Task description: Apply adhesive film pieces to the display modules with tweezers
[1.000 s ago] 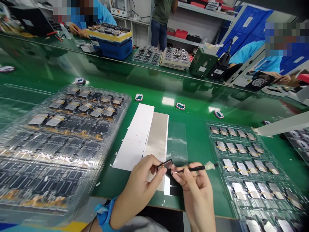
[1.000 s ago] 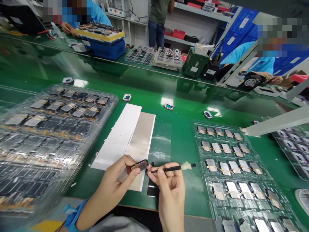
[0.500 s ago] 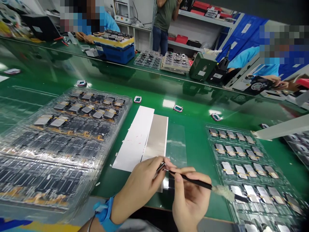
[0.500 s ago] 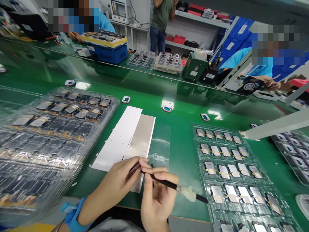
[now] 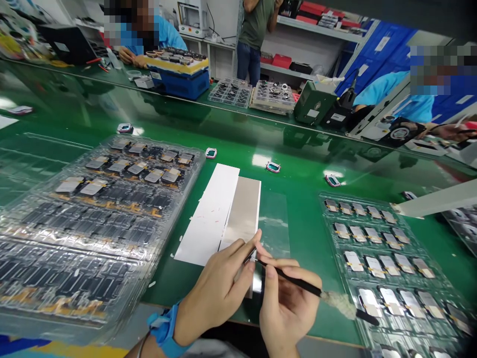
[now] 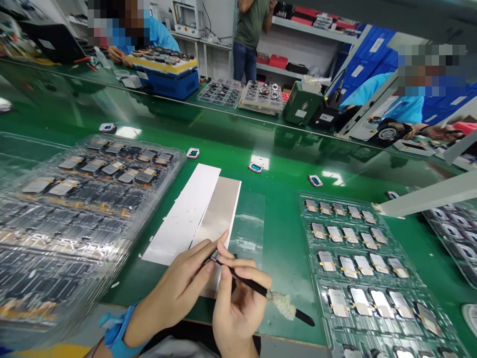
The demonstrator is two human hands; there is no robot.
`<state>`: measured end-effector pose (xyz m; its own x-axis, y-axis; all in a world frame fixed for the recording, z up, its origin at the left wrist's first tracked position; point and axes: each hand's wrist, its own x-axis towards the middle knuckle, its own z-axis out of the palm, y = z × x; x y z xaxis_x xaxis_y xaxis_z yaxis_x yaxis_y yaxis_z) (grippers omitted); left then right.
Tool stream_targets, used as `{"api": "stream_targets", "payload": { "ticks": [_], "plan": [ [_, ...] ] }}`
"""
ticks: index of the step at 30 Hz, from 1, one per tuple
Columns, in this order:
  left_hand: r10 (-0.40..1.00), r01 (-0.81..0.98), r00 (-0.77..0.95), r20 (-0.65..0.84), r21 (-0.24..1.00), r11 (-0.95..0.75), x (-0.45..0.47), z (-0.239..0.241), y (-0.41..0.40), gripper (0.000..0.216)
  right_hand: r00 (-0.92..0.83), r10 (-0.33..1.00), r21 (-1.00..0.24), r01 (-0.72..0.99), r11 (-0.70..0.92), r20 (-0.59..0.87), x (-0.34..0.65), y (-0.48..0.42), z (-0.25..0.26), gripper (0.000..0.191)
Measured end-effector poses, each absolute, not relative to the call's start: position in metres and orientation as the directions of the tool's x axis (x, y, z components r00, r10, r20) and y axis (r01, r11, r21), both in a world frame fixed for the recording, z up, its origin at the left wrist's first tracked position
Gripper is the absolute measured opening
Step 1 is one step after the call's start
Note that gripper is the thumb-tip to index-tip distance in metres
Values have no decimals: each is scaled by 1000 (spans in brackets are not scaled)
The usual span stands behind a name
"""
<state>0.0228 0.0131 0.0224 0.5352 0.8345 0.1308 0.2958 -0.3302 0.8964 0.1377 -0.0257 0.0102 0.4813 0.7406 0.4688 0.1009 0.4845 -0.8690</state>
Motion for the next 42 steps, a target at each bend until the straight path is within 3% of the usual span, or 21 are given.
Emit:
{"api": "stream_targets", "payload": {
  "ticks": [13, 42],
  "plan": [
    [833, 291, 539, 124, 901, -323, 22, 19, 13, 49, 461, 704, -830, 156, 535, 540, 141, -22, 9, 22],
    [830, 328, 548, 106, 885, -330, 23, 16, 13, 50, 465, 695, -827, 178, 534, 549, 140, -21, 8, 23]
  ]
}}
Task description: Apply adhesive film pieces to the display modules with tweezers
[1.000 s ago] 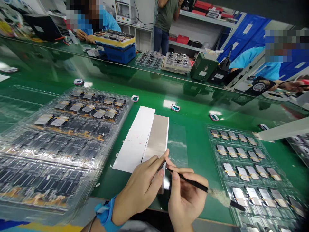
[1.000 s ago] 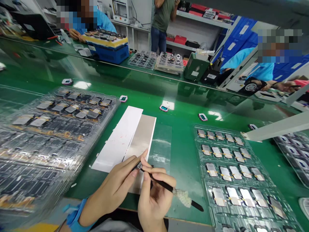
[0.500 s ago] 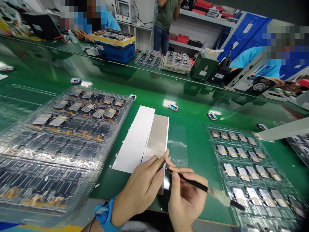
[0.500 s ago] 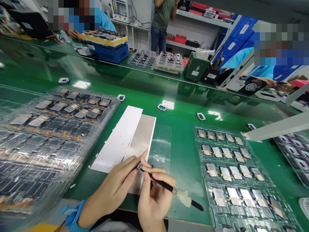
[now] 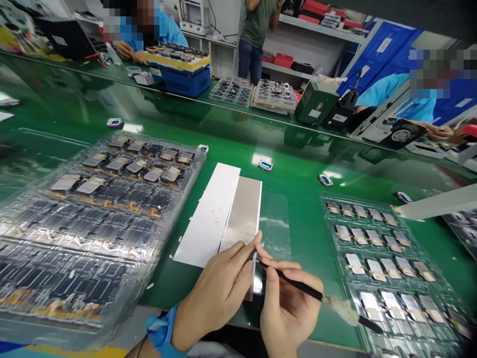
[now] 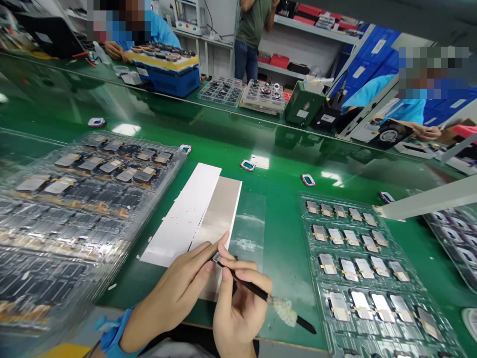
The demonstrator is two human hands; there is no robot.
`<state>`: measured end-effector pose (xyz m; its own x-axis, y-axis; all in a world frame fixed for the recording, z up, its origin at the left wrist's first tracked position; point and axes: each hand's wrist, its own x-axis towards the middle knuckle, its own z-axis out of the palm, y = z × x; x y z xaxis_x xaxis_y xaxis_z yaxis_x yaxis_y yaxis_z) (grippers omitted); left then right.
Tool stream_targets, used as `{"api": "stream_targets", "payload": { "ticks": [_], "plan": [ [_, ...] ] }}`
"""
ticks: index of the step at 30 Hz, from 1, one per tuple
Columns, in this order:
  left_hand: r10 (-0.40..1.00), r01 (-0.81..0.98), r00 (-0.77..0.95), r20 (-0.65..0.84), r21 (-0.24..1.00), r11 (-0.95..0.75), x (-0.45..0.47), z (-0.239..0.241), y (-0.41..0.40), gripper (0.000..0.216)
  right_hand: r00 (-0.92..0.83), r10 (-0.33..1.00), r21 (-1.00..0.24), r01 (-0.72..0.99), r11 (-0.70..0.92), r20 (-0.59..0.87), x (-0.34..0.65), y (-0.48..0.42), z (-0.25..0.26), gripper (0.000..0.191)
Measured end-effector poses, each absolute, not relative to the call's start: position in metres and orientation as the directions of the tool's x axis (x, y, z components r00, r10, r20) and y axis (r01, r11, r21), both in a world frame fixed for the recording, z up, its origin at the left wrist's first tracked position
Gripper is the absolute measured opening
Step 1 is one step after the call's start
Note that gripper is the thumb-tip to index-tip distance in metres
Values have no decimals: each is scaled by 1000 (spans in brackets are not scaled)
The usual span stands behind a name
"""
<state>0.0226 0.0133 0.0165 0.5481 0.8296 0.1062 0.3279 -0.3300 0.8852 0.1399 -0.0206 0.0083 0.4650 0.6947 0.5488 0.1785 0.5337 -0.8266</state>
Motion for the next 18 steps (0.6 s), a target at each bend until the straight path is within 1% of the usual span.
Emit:
{"api": "stream_targets", "payload": {
  "ticks": [4, 8, 18],
  "plan": [
    [830, 339, 551, 86, 886, -317, 23, 18, 13, 51, 491, 695, -838, 154, 524, 525, 139, -21, 8, 22],
    [830, 359, 551, 90, 872, -332, 24, 17, 12, 51, 511, 693, -850, 169, 500, 509, 138, -20, 7, 22],
    [828, 366, 555, 84, 869, -333, 24, 18, 12, 51, 503, 690, -844, 174, 508, 520, 138, -20, 6, 24]
  ]
}}
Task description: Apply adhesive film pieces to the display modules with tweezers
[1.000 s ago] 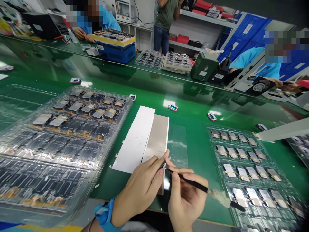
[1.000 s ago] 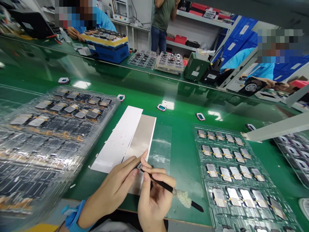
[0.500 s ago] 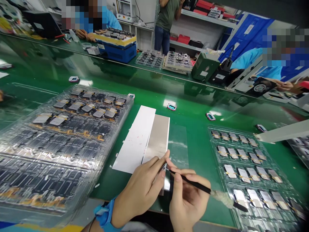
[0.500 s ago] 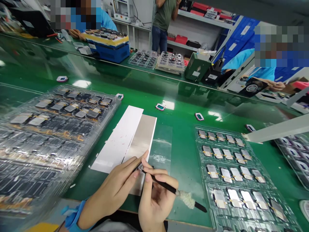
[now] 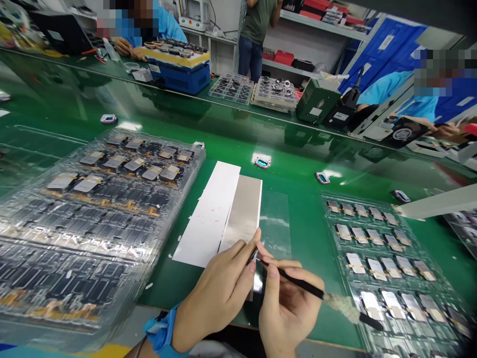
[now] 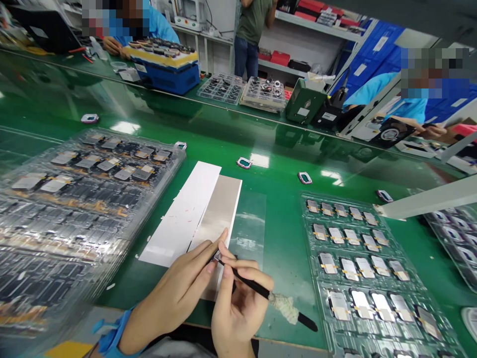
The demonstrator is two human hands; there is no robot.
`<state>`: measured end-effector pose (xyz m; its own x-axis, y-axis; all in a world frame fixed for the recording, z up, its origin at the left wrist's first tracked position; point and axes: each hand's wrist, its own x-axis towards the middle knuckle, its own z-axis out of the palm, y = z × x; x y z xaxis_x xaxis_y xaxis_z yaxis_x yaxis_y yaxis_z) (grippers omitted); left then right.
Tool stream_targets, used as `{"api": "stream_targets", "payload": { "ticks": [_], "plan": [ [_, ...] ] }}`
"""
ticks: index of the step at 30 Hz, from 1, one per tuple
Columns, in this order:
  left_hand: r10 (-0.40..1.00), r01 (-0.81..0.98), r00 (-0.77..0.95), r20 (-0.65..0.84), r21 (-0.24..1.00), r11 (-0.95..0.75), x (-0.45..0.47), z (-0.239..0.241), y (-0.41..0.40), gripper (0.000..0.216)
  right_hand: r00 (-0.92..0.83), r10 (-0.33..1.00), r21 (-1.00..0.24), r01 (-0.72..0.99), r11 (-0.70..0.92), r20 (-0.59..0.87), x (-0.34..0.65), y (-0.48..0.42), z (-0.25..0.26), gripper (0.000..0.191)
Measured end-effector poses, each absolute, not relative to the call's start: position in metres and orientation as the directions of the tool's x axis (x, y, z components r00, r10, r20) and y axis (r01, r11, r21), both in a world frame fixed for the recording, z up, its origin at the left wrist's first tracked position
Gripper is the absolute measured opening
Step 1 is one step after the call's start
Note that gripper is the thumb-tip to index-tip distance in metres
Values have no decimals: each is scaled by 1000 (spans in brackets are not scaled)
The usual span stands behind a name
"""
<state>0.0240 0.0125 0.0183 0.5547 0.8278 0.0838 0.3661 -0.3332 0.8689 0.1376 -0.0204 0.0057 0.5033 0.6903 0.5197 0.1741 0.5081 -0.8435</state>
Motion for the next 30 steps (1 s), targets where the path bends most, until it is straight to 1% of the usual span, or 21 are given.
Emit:
{"api": "stream_targets", "payload": {
  "ticks": [19, 30],
  "plan": [
    [827, 343, 556, 82, 884, -318, 24, 18, 13, 52, 488, 693, -839, 184, 512, 530, 139, -20, 7, 25],
    [831, 362, 551, 79, 874, -323, 25, 18, 14, 51, 483, 689, -833, 184, 522, 540, 137, -20, 8, 26]
  ]
}}
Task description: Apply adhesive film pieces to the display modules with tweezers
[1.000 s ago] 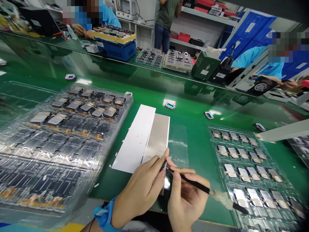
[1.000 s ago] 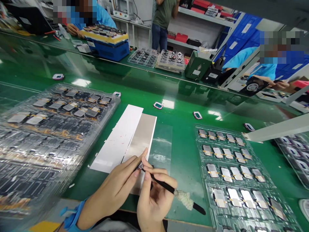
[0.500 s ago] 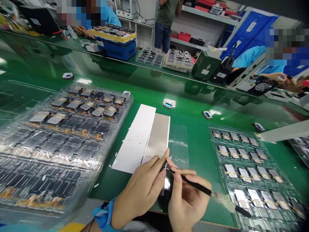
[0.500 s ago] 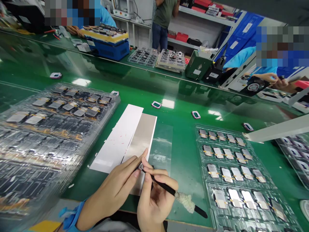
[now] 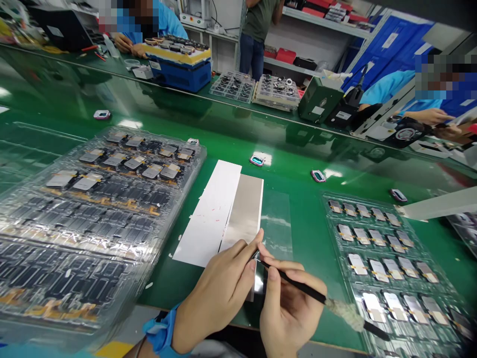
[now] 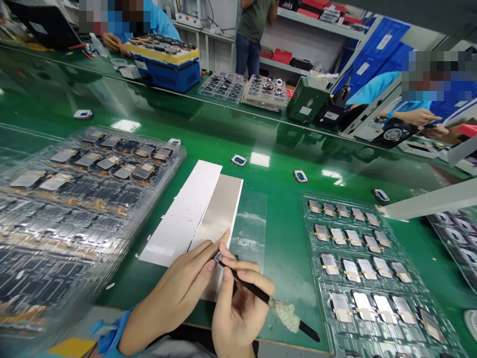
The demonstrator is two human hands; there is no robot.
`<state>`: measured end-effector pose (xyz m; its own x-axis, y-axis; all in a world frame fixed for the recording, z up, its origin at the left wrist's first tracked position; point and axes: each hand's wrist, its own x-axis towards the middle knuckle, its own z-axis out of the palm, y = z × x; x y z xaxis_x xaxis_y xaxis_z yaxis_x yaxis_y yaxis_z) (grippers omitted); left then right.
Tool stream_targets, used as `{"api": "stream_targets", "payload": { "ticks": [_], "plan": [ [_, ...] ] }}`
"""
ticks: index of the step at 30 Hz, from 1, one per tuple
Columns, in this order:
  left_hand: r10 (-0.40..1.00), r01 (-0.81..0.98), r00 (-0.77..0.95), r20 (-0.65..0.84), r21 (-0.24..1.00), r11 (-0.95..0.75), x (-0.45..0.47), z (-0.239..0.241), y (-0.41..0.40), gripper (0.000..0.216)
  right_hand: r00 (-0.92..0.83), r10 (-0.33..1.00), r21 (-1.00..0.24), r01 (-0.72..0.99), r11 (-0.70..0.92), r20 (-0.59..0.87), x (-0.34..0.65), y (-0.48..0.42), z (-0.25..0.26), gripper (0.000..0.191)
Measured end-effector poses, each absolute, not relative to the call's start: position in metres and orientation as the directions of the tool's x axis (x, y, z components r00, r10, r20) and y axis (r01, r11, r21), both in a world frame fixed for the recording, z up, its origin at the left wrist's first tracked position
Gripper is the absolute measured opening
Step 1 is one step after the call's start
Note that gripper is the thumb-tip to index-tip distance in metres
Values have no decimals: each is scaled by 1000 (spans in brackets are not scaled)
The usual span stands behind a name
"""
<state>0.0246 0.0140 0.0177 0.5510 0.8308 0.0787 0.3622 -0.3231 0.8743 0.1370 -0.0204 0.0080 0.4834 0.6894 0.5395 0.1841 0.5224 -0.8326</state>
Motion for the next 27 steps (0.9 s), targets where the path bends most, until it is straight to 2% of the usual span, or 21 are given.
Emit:
{"api": "stream_targets", "payload": {
  "ticks": [21, 27],
  "plan": [
    [829, 367, 554, 74, 872, -324, 22, 18, 13, 52, 429, 715, -830, 207, 518, 553, 139, -22, 9, 24],
    [836, 431, 541, 91, 823, -369, 24, 16, 15, 49, 505, 672, -828, 180, 531, 541, 140, -22, 9, 25]
  ]
}}
